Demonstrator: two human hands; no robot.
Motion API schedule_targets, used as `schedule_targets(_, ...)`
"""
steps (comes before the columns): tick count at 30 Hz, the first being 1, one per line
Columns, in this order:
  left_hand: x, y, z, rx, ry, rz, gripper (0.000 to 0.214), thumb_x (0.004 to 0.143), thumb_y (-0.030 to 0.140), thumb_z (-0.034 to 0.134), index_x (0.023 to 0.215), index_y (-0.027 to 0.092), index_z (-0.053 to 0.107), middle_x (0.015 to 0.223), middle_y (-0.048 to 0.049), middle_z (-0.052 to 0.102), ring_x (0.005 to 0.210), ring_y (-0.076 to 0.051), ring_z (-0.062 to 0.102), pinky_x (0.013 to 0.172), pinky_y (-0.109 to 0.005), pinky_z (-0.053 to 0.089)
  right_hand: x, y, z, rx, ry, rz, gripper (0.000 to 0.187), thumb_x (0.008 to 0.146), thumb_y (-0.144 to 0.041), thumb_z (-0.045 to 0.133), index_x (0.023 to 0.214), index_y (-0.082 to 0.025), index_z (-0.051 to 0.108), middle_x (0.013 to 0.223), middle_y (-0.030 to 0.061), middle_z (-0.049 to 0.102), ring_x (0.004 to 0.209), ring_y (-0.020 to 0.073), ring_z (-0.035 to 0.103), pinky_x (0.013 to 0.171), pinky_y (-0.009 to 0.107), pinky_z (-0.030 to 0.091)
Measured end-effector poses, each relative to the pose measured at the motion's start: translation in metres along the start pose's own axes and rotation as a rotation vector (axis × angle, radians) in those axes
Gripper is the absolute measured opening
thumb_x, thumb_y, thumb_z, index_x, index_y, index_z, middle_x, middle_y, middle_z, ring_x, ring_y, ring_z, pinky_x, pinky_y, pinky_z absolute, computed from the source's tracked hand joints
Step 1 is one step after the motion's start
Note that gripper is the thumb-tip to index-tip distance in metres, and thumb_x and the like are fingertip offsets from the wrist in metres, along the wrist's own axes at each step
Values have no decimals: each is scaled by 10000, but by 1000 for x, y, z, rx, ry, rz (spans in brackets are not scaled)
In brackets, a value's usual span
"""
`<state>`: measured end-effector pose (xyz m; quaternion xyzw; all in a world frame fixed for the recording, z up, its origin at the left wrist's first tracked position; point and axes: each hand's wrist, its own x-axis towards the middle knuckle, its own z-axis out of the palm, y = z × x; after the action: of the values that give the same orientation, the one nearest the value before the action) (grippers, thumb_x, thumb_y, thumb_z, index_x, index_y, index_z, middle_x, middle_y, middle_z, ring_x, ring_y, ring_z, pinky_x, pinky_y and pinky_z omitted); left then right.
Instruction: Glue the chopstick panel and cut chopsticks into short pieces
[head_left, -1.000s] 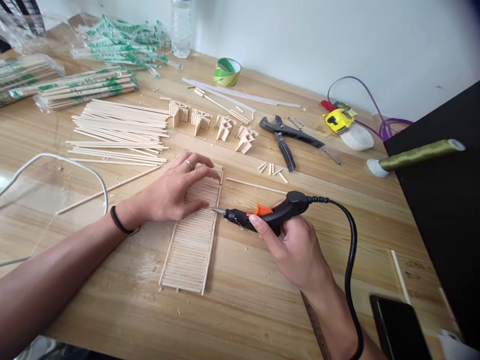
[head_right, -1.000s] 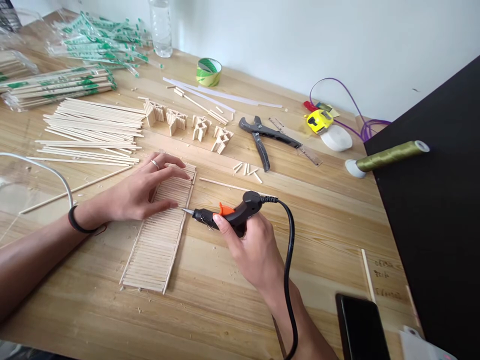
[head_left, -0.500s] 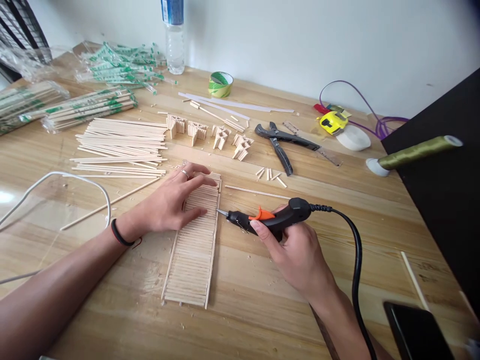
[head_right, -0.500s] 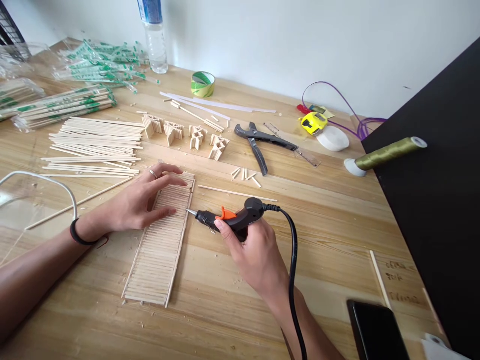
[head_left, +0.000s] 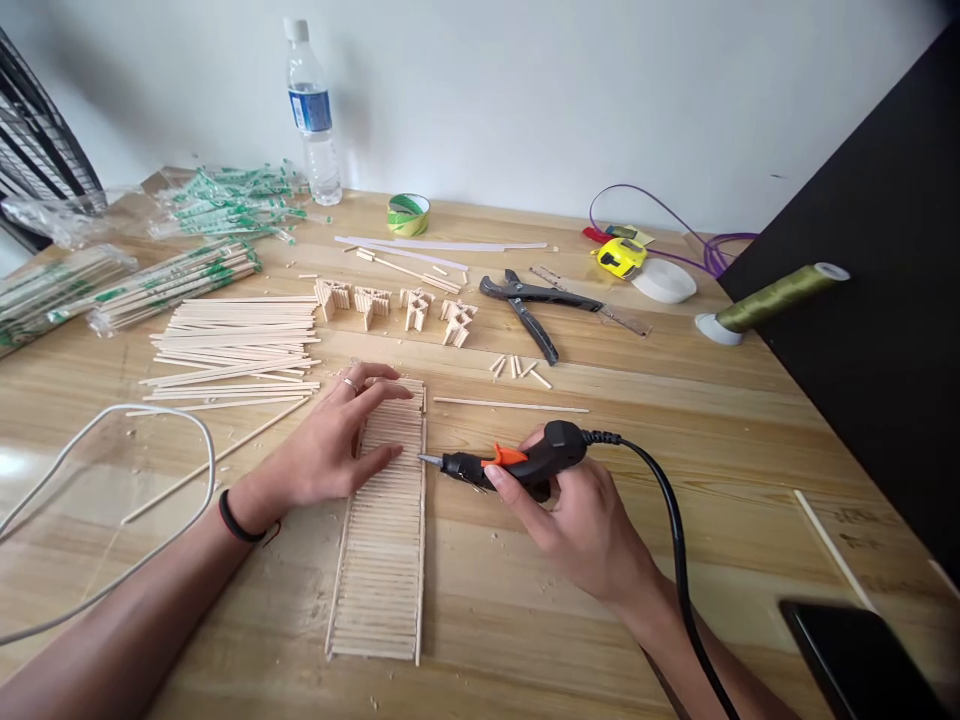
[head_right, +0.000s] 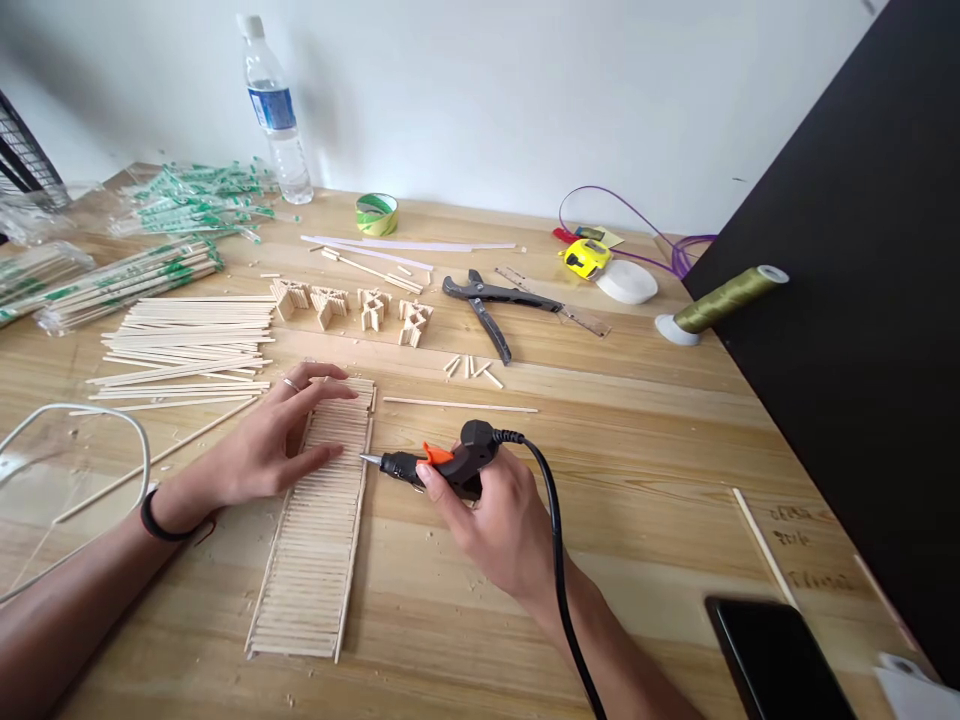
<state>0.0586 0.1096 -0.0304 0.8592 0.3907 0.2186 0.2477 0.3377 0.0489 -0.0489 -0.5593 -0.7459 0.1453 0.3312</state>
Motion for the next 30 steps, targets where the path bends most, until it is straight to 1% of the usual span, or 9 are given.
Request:
schedule_targets(5,0,0,0,-8,0,-20,400,959,283,601,1343,188,536,1422,-141,475,1333,-300,506,1146,-488,423,1,-1,1,4,-7,-7,263,948,-457,631,858,-211,653,778,52,724,716,242,695,664,356,520)
schedule_targets(9,-1,0,2,-16,14,-75,369,978,295,581,1333,205,533,1428,-137,469,1142,-257,609,991,-447,537,3,-4,2,9,3,-29,224,955,-417,619,866,-215,654,795,59,725,745,243,699,696,349,534)
schedule_targets(12,-3,-2,4,-33,117,-95,289,994,295,555,1270,209,560,1353,-127,524,1041,-222,624,892,-403,567,4,-4,4,56,13,-17,203,957,-407,609,892,-219,654,812,59,723,754,235,701,694,328,539)
schedule_targets(14,-5,-4,3,-25,236,-94,226,1006,270,517,1214,205,577,1257,-110,573,1100,-229,603,933,-406,544,6,-1,4,97,27,-20,205,955,-403,617,881,-214,645,777,47,713,709,220,691,673,314,534)
schedule_targets(18,-7,2,-2,91,373,-163,216,1014,326,490,1181,217,571,1136,-86,616,971,-217,620,856,-395,541,11,6,3,107,197,-64,249,987,-409,582,892,-199,674,823,69,721,765,232,708,732,326,535)
schedule_targets(21,-13,19,4,227,336,-288,335,1010,441,490,1263,227,531,1120,-90,622,925,-245,648,822,-426,554,15,13,2,104,285,-69,268,1019,-396,545,875,-200,659,819,72,716,780,232,706,746,325,528)
schedule_targets(23,-19,33,14,322,278,-360,481,980,491,523,1377,226,466,1207,-126,623,1006,-297,675,859,-478,559,16,16,3,73,316,-89,268,1030,-385,531,888,-199,661,832,75,711,777,230,694,730,327,519)
schedule_targets(26,-27,47,30,489,210,-400,614,919,499,606,1455,243,453,1352,-163,587,1178,-371,631,933,-534,536,18,18,5,-2,355,-149,235,1032,-350,537,909,-203,672,862,73,702,805,240,672,737,344,500)
schedule_targets(30,-27,55,41,586,179,-411,581,913,452,606,1447,251,494,1403,-161,564,1220,-373,599,953,-523,521,21,14,2,-42,386,-205,168,1010,-301,585,880,-206,634,841,51,687,803,232,636,765,358,463)
